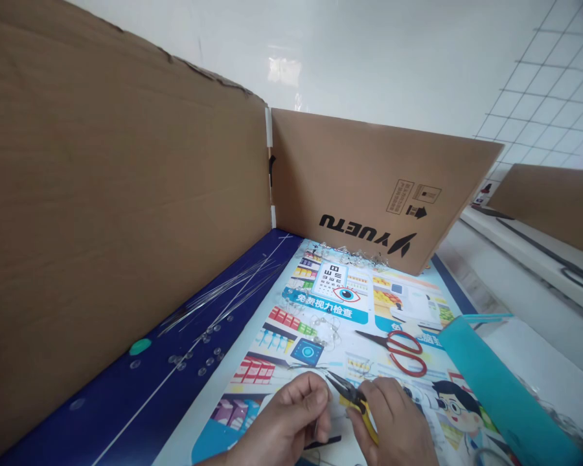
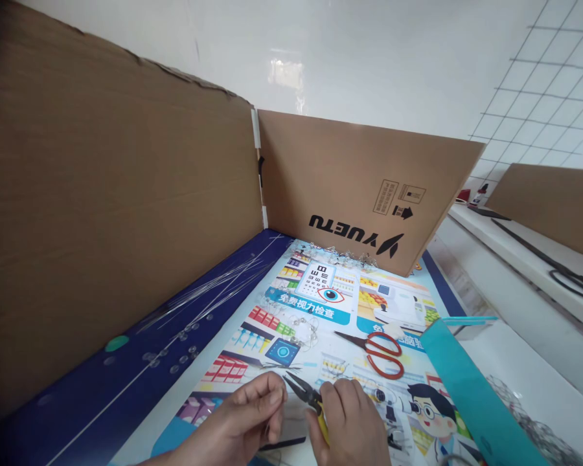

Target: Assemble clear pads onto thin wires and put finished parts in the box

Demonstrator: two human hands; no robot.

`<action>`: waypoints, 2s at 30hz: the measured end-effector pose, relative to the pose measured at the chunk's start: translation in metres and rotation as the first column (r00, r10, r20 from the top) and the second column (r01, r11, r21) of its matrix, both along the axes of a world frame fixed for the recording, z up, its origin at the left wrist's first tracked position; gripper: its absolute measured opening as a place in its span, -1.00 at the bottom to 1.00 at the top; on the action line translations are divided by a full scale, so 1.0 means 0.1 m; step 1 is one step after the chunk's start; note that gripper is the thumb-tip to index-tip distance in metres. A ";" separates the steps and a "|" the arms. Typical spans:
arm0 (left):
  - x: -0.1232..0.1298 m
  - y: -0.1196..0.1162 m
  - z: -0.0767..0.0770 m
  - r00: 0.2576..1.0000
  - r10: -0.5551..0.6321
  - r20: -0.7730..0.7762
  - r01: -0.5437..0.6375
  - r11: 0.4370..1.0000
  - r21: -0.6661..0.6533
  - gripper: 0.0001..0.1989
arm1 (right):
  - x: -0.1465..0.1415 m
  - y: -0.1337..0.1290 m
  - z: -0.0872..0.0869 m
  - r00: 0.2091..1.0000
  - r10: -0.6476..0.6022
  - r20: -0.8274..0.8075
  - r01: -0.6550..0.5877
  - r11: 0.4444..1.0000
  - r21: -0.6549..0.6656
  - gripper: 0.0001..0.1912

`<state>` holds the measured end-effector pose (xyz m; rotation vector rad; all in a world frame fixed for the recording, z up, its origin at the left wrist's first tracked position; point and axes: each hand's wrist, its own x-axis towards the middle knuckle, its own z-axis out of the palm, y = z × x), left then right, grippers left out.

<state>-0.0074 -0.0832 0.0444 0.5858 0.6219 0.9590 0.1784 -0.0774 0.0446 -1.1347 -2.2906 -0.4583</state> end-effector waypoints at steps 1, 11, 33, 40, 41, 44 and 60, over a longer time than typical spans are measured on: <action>0.00 0.00 0.00 1.000 -0.001 -0.004 0.001 1.000 -0.001 -0.69 | 0.00 0.00 -0.01 1.000 -0.003 0.005 0.003 1.000 0.003 -0.78; 0.02 -0.02 0.05 1.000 0.001 -0.006 -0.001 1.000 -0.013 -0.70 | 0.03 -0.01 -0.02 0.997 -0.016 0.069 0.013 0.999 0.051 -0.80; -0.06 0.05 0.05 0.956 0.085 -0.280 -0.062 0.994 0.088 -0.72 | 0.08 -0.03 -0.06 0.981 -0.069 0.182 0.050 0.993 0.104 -0.79; -0.07 0.09 0.00 0.950 0.085 -0.300 -0.043 0.989 0.144 -0.77 | 0.08 -0.03 -0.08 0.981 -0.057 0.187 0.040 0.995 0.092 -0.78; -0.08 0.09 0.00 0.947 0.086 -0.309 -0.037 0.986 0.160 -0.76 | 0.07 -0.03 -0.08 0.984 -0.042 0.173 0.030 0.997 0.071 -0.79; -0.08 0.10 -0.01 0.934 0.108 -0.341 -0.037 0.978 0.207 -0.77 | 0.06 -0.03 -0.07 0.994 -0.002 0.110 0.005 1.000 -0.025 -0.81; -0.12 0.11 -0.02 0.880 0.159 -0.448 0.013 0.933 0.359 -0.76 | 0.07 -0.02 0.05 0.947 0.060 -0.317 -0.262 0.717 -0.646 -0.87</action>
